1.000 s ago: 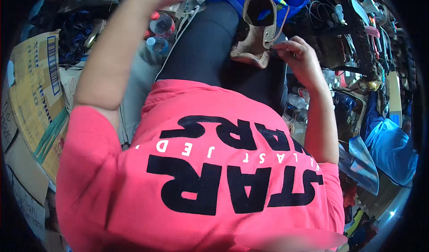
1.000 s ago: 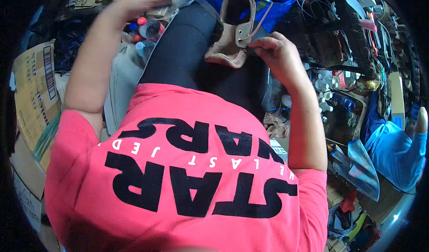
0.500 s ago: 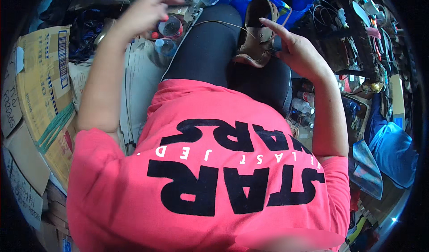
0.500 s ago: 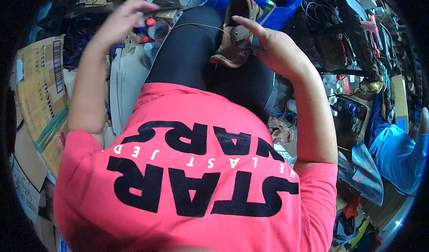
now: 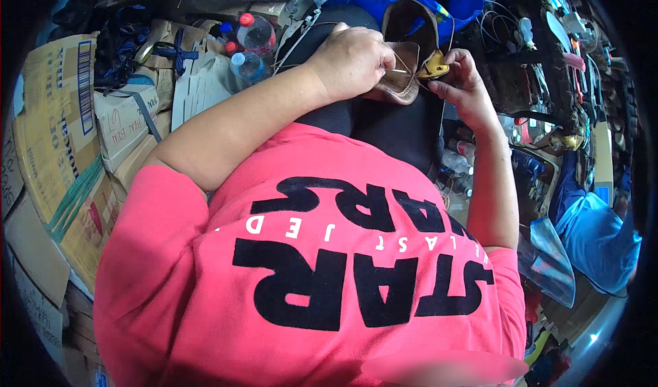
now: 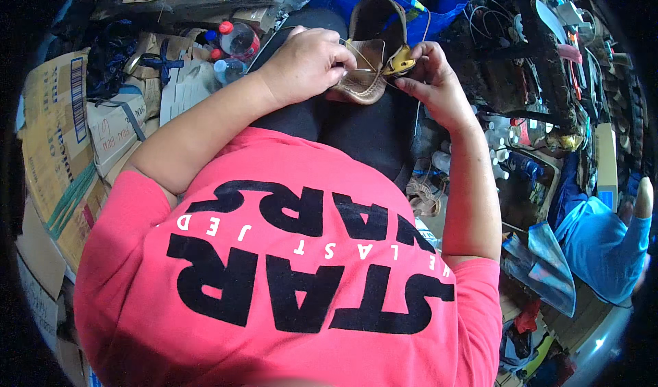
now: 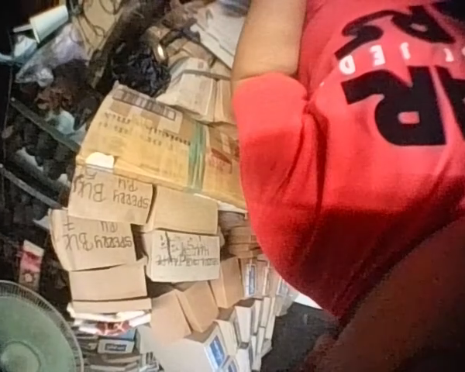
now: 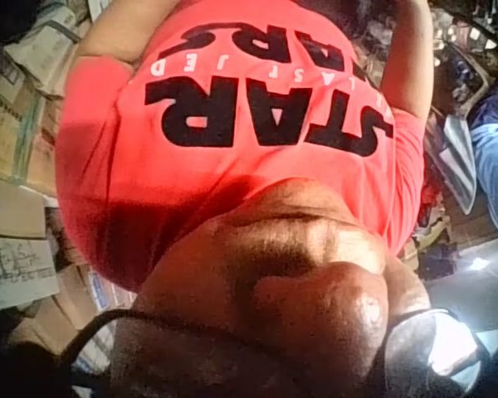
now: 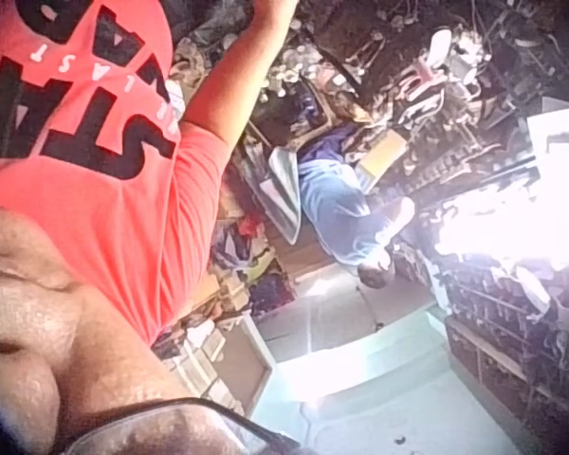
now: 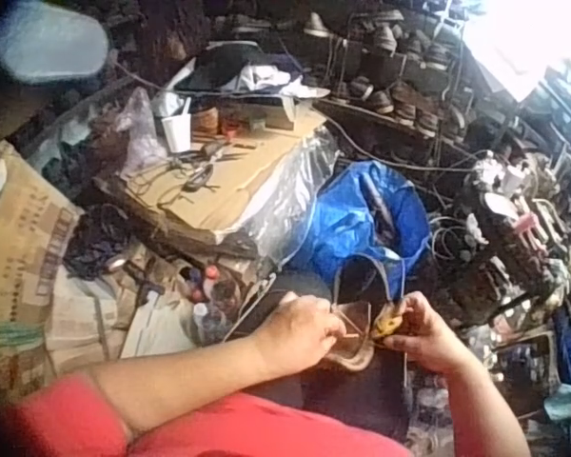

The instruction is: Manually threading a leather cord through a shoe upper component.

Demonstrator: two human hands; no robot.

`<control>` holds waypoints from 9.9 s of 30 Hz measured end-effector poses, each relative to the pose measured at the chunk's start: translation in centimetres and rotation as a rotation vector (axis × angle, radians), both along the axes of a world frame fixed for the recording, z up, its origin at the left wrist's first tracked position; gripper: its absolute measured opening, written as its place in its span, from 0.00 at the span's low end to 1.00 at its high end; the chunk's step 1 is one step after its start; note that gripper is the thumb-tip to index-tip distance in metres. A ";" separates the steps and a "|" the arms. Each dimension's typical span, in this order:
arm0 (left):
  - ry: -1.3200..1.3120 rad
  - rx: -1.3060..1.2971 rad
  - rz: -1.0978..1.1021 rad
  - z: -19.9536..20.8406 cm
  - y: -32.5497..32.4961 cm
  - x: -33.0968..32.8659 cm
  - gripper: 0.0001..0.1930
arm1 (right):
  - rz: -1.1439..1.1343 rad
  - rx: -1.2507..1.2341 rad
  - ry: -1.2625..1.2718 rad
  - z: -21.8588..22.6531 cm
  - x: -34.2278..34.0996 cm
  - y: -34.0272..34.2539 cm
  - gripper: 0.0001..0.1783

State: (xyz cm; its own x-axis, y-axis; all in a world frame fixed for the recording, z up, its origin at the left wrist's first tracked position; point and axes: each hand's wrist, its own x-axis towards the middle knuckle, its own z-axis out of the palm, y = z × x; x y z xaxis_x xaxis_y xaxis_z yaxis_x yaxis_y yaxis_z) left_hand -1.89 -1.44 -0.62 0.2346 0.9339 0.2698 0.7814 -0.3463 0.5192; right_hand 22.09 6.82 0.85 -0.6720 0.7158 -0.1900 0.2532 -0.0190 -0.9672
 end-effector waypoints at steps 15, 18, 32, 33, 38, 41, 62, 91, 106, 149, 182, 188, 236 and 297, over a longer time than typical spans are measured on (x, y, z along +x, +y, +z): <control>-0.021 0.050 -0.025 -1.1 1.7 -0.4 0.07 | 0.132 -0.146 0.128 -0.8 0.4 2.7 0.19; 0.009 0.043 -0.029 -1.1 1.7 -0.3 0.06 | 0.131 -0.172 0.124 -1.0 0.5 3.0 0.18; 0.047 0.021 -0.065 -0.9 2.4 -0.4 0.08 | 0.146 -0.174 0.135 -0.8 0.6 3.0 0.17; 0.045 0.012 -0.066 -0.9 2.4 -0.4 0.08 | 0.139 -0.177 0.134 -0.7 0.6 3.0 0.17; 0.027 -0.033 -0.083 -0.6 2.9 -0.2 0.08 | 0.137 -0.187 0.140 -0.8 0.7 3.1 0.17; 0.040 -0.058 -0.091 -0.6 2.9 -0.2 0.08 | 0.125 -0.175 0.128 -0.8 0.6 2.9 0.17; -0.059 -0.048 -0.140 -0.6 1.6 0.1 0.08 | 0.106 -0.140 0.107 -0.5 0.5 2.3 0.18; -0.009 -0.124 0.006 -0.2 1.2 0.6 0.06 | -0.005 -0.004 -0.133 -0.7 1.0 0.6 0.11; 0.060 -0.102 -0.121 -0.3 1.4 0.2 0.04 | 0.130 0.234 -0.256 -0.3 0.7 0.8 0.10; 0.188 0.241 -0.045 0.5 0.2 0.6 0.02 | 0.129 0.012 -0.228 2.2 -0.3 0.5 0.14; 0.000 -0.122 -0.014 -0.3 -0.3 2.2 0.02 | -0.088 -0.023 -0.192 0.2 -0.2 -3.1 0.15; 0.040 -0.121 -0.048 -0.1 0.2 1.8 0.04 | -0.030 0.023 -0.181 0.4 0.5 -1.7 0.14; -0.045 -0.117 -0.010 -0.2 -0.6 1.9 0.06 | -0.014 0.363 -0.258 0.8 0.6 -3.8 0.11; 0.052 0.051 0.000 -0.8 -0.2 -0.2 0.09 | 0.228 0.028 -0.237 0.7 0.5 2.9 0.08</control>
State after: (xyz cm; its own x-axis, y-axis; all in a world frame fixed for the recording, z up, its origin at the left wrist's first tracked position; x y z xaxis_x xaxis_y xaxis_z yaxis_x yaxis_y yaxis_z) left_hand -2.07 -1.65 -1.43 0.2497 0.9191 0.3048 0.8067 -0.3716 0.4596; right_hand 22.64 9.68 1.53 -0.7547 0.5595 -0.3427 0.4663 0.0899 -0.8801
